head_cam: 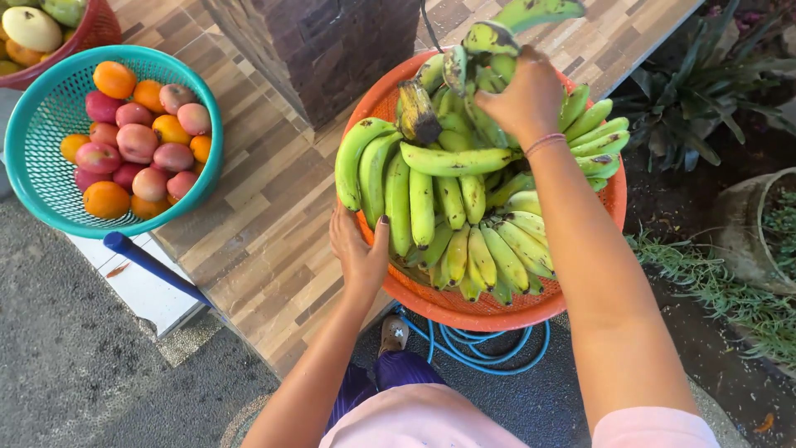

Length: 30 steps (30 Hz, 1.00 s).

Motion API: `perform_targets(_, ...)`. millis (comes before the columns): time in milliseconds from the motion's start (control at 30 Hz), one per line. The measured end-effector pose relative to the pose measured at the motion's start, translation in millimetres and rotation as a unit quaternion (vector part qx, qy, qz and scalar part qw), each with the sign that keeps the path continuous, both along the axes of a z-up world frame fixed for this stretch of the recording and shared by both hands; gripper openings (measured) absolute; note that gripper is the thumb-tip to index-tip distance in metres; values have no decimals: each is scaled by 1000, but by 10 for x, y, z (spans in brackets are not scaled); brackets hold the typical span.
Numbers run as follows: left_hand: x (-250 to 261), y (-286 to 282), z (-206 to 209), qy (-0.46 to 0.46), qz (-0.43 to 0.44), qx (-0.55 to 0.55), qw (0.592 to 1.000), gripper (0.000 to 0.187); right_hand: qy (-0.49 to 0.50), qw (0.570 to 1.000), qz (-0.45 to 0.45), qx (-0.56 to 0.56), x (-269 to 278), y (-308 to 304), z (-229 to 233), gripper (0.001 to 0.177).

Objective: The person is washing and then sorting bunches of green bananas into a basket while organizing other fruits like mangoes and oranges in a domestic outdoor area.

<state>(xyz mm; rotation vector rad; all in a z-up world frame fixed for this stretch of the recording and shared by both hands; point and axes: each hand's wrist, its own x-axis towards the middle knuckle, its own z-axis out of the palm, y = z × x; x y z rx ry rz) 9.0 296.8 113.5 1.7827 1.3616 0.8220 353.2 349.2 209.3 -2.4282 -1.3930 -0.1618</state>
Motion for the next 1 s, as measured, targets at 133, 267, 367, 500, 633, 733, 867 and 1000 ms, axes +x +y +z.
perform_targets(133,-14,-45,53,-41,13,-18,999,78,-36,996,44,63,-81,-123,363,59)
perform_targets(267,4,-59,24,-42,0,1,999,82,-99,988,60,103,-15,-217,535,63)
perform_targets(367,1,-65,7,-26,-2,11,1000,85,-148,972,76,165,40,-304,788,62)
perform_targets(500,-1,-69,39,-17,-19,14,1000,88,-364,888,131,249,240,-593,1161,71)
perform_targets(633,61,-98,384,-44,-19,31,998,88,-96,921,135,352,210,-997,1228,60)
perform_targets(733,109,-123,702,-28,-37,122,991,87,248,856,24,453,99,-1249,1101,51)
perform_targets(867,216,-125,888,-79,-105,130,983,85,583,631,124,497,-254,-1606,905,64)
perform_targets(1000,302,-176,1083,-176,-174,82,965,86,659,545,91,511,-424,-1855,453,67)
